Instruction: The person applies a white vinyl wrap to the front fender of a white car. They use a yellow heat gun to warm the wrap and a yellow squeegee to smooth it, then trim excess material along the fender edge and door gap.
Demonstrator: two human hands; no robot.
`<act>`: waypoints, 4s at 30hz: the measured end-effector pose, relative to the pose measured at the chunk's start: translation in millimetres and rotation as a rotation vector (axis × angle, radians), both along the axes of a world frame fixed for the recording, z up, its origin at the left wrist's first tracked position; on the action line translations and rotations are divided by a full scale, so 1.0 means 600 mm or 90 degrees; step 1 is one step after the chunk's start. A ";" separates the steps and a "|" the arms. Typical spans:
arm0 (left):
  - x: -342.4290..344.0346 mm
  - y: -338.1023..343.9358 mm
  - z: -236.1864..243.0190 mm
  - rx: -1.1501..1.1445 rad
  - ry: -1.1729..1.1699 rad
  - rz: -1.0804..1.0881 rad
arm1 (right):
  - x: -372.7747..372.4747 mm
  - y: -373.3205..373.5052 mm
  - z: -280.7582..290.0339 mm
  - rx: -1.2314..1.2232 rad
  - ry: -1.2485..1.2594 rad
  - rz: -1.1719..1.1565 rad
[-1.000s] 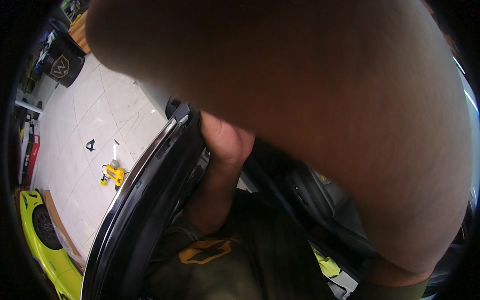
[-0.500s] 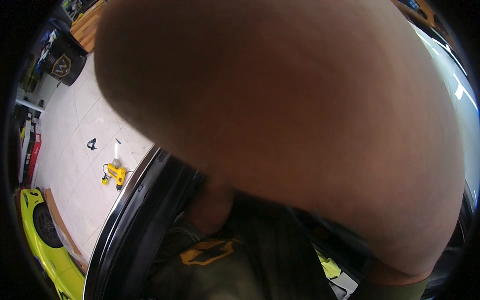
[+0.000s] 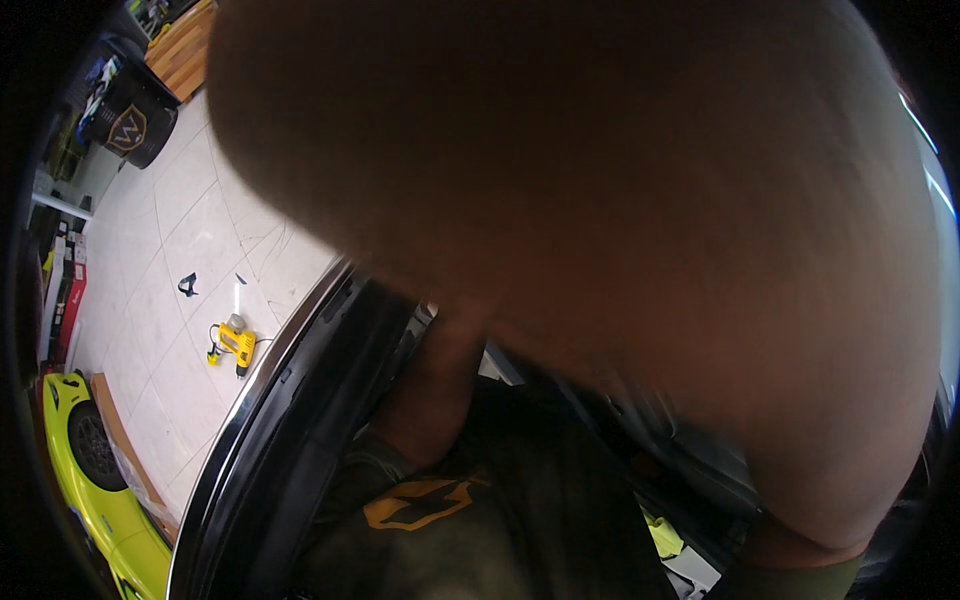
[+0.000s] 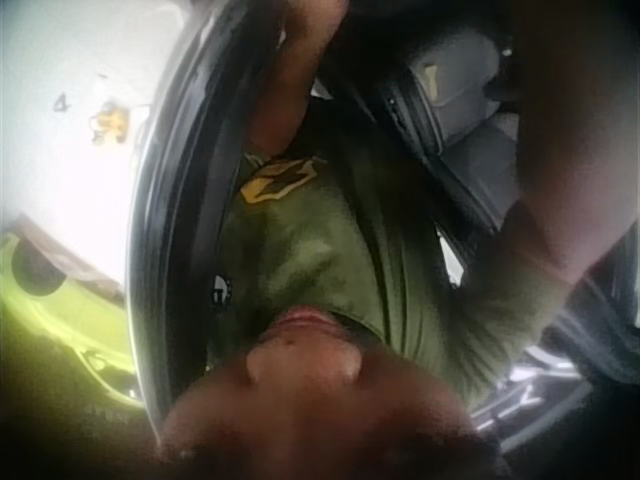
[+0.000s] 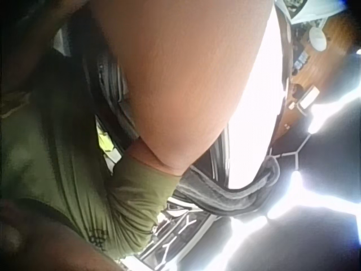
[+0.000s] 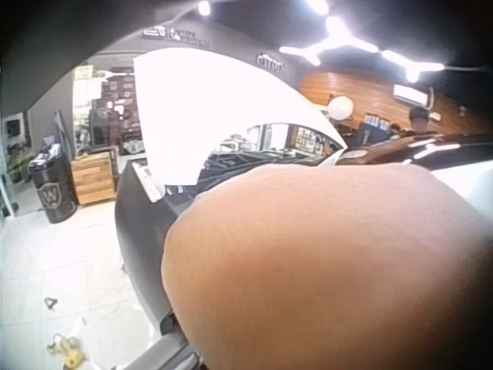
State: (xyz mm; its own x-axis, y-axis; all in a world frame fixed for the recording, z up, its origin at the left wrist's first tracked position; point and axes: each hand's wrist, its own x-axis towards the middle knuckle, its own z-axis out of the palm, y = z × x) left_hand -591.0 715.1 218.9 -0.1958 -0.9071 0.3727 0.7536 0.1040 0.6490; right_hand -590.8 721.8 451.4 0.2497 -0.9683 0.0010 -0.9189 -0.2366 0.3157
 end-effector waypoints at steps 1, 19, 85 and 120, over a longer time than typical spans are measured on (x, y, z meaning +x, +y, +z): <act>0.001 -0.006 -0.003 0.012 0.001 0.010 | -0.001 0.000 0.000 -0.001 -0.001 0.003; -0.062 -0.015 0.040 0.212 0.073 0.213 | 0.003 0.066 0.053 0.048 0.026 -0.011; -0.062 -0.054 0.074 0.174 -0.173 0.622 | -0.026 0.046 -0.002 -0.089 0.207 0.068; -0.070 -0.060 0.071 0.192 -0.138 0.611 | -0.032 0.050 -0.040 -0.164 0.273 0.108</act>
State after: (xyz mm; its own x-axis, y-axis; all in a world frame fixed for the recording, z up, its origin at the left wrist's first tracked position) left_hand -632.7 679.2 261.7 0.6248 -0.7670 0.1460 0.3026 0.4103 0.8603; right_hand -609.8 751.7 427.4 0.4339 -0.8957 0.0973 -0.6497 -0.2363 0.7225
